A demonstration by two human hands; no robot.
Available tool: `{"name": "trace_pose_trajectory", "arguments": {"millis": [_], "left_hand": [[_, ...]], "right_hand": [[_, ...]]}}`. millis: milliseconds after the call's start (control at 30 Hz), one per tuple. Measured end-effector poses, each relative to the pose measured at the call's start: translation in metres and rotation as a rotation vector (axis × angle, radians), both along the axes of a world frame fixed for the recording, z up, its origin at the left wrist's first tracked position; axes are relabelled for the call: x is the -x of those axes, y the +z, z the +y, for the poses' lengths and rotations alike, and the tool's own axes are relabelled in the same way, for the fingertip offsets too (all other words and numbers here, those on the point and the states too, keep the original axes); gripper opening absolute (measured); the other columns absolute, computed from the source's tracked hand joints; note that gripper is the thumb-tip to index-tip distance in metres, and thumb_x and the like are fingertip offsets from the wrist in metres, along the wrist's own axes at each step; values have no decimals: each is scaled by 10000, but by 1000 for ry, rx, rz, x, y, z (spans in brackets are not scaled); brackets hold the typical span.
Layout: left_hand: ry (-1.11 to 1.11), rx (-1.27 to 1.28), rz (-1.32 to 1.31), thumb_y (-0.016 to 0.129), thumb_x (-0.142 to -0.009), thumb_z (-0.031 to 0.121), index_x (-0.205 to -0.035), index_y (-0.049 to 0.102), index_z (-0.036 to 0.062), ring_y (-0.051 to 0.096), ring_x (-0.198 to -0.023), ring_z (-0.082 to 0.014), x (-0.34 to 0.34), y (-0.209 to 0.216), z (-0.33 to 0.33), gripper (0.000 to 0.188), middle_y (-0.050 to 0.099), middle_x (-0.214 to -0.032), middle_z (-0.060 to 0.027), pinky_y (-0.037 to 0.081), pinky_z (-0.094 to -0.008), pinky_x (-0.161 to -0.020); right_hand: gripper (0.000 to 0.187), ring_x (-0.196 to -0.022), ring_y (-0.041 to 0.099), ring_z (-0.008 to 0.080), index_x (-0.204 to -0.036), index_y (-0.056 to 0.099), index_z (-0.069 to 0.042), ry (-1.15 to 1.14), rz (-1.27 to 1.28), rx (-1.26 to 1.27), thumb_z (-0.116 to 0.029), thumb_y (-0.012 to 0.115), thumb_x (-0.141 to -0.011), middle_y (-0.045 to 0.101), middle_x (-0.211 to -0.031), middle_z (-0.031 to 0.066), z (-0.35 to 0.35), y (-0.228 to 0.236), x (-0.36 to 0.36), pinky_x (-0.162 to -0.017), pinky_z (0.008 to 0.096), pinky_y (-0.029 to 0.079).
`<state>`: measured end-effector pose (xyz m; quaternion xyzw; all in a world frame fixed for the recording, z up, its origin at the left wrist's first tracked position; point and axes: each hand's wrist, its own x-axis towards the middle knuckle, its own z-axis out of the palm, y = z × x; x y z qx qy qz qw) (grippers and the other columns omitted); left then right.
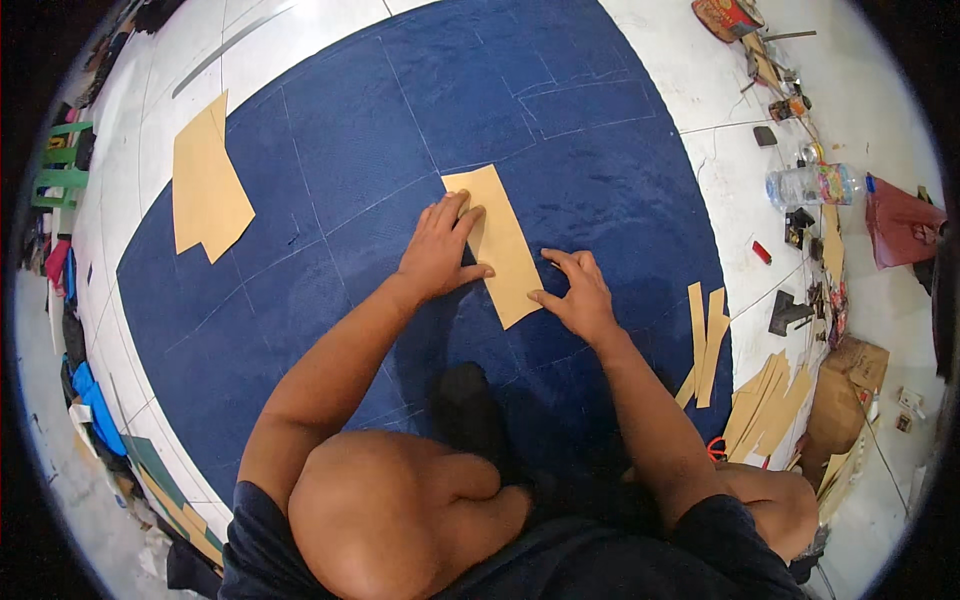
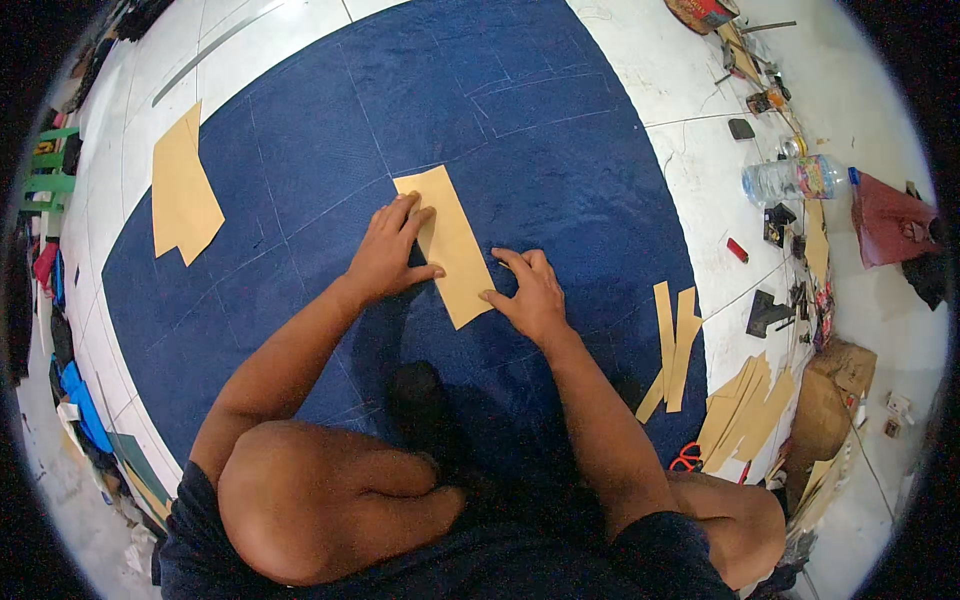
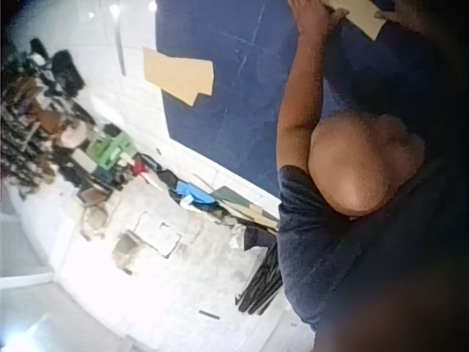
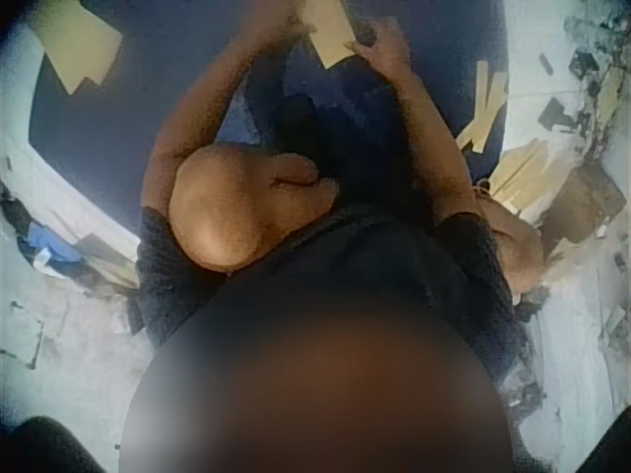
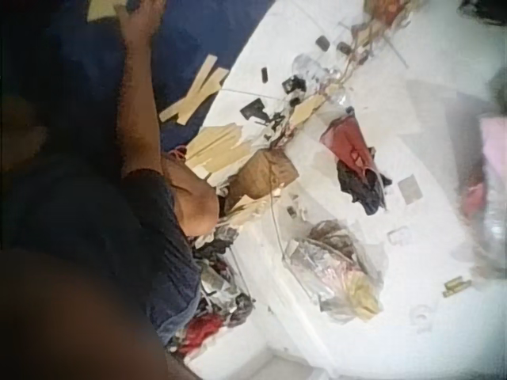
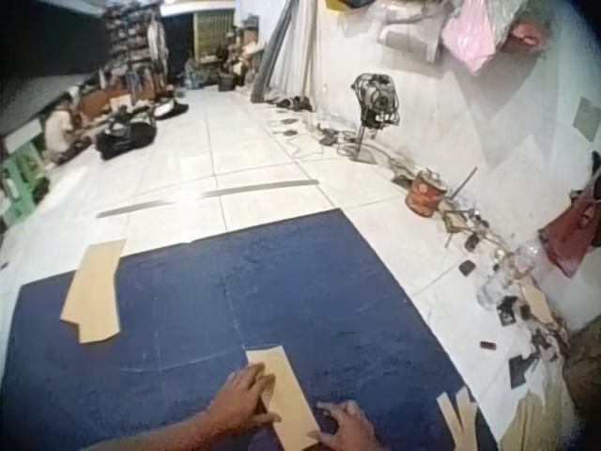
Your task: The person marks a blue fabric by tracing around rectangular brown templates using a marking tool.
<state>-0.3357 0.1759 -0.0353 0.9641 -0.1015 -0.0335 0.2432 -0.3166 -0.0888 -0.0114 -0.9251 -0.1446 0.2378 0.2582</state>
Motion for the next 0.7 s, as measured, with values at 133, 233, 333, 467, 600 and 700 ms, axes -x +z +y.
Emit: {"name": "trace_pose_trajectory", "arguments": {"millis": [133, 233, 333, 467, 600, 700], "left_hand": [[-11, -10, -11, 852, -694, 488, -1417, 461, 38, 342, -1411, -424, 2, -3, 3, 938, 371, -1504, -240, 299, -508, -1162], [-6, -9, -23, 854, -684, 489, -1413, 466, 36, 346, -1410, -418, 0, -2, 0, 942, 371, -1505, -237, 303, -506, -1160], [-11, -15, -29, 856, -671, 488, -1434, 443, 48, 346, -1412, -413, -2, -3, 0, 973, 373, -1508, -230, 301, -499, -1163], [14, -114, 47, 840, -677, 521, -1461, 418, 69, 341, -1425, -365, -6, 14, -12, 998, 387, -1504, -209, 264, -515, -1180], [15, -352, 214, 837, -651, 547, -1487, 399, 100, 313, -1434, -352, -16, 24, -18, 1045, 379, -1504, -211, 245, -554, -1174], [15, -343, 274, 875, -618, 519, -1481, 378, 67, 302, -1435, -415, -24, 33, -26, 1094, 357, -1496, -264, 246, -548, -1183]], "right_hand": [[658, -1117, 543, 289, -1361, 577, -212, -1, -19, -19, -337, 831, -766, 514, -1148, 106, 1, -5, 3, -971, 429, 479], [664, -1116, 548, 300, -1355, 582, -207, -5, -22, -26, -330, 837, -754, 522, -1146, 112, -1, -2, 1, -973, 426, 479], [672, -1114, 554, 310, -1351, 586, -200, -2, -33, -78, -331, 842, -743, 530, -1136, 117, -5, -5, 0, -975, 424, 478], [620, -1108, 568, 311, -1344, 593, -187, 15, -45, -94, -339, 813, -785, 555, -1154, 119, -3, -3, 0, -964, 441, 486], [517, -1041, 591, 305, -1292, 631, -141, 22, -63, -108, -351, 772, -841, 583, -1120, 121, -1, -5, -10, -925, 417, 498], [314, -895, 614, 291, -1042, 721, -25, -210, -9, -228, -315, 693, -926, 623, -1058, 148, -5, -7, -32, -824, 380, 505]]}}
